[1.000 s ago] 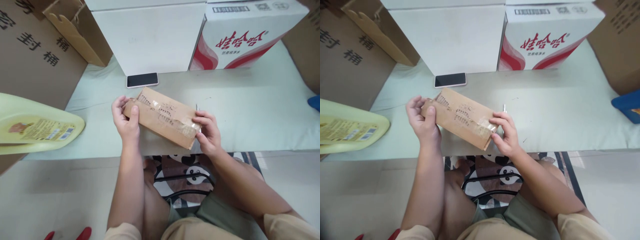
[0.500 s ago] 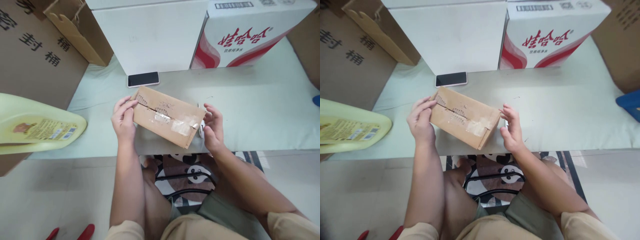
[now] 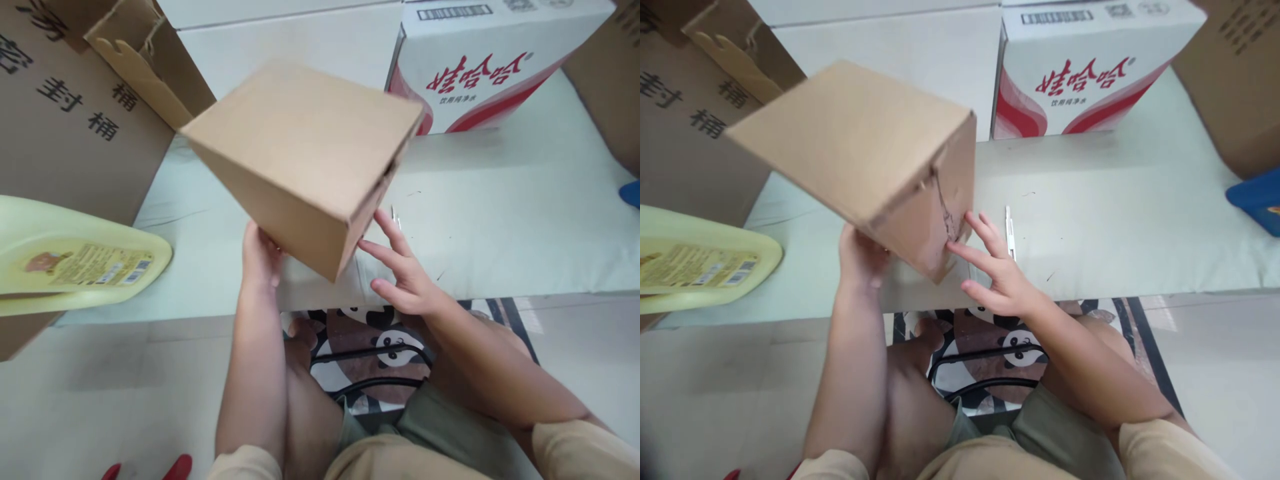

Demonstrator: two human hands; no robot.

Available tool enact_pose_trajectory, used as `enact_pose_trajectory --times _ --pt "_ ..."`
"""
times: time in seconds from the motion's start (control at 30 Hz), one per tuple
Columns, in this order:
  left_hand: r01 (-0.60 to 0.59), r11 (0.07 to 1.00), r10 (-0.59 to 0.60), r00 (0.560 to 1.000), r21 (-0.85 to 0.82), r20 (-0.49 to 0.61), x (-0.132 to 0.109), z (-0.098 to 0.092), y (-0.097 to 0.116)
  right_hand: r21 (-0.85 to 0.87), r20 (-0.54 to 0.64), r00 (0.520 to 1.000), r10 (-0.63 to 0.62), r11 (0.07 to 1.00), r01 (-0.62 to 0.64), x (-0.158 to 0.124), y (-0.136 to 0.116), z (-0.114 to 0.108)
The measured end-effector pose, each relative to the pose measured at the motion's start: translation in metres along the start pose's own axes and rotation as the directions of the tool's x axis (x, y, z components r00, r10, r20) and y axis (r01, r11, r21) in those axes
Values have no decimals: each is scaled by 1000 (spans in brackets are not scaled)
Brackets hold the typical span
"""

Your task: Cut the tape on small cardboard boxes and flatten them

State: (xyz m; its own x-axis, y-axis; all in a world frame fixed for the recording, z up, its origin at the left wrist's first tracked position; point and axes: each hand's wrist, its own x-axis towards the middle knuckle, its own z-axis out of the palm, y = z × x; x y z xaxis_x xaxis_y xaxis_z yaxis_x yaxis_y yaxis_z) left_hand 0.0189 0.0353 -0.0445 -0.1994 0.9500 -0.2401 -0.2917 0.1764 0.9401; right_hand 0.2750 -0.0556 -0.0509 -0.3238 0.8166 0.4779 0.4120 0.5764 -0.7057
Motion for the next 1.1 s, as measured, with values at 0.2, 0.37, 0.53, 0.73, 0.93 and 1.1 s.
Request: enact_pose_trajectory --times 0.2,0.37,0.53,0.73,0.93,1.1 --pt "87 981 -128 962 173 240 -6 12 -11 -26 -94 990 -110 994 108 6 -10 -8" --pt "214 763 -432 871 610 235 -18 10 -5 -41 -191 982 0 999 -8 7 -6 -11" --pt "-104 697 -12 988 709 156 -10 5 -1 -36 -115 993 15 999 -19 3 2 -8" --pt "-762 554 539 635 334 554 -3 4 -9 30 10 999 53 998 -53 1 4 -6" --pt "-770 579 571 617 268 541 -1 7 -17 -302 -313 802 509 747 -592 3 22 -16" --pt "-739 616 570 657 273 493 0 11 -17 -569 -132 642 755 473 -673 10 27 -24"
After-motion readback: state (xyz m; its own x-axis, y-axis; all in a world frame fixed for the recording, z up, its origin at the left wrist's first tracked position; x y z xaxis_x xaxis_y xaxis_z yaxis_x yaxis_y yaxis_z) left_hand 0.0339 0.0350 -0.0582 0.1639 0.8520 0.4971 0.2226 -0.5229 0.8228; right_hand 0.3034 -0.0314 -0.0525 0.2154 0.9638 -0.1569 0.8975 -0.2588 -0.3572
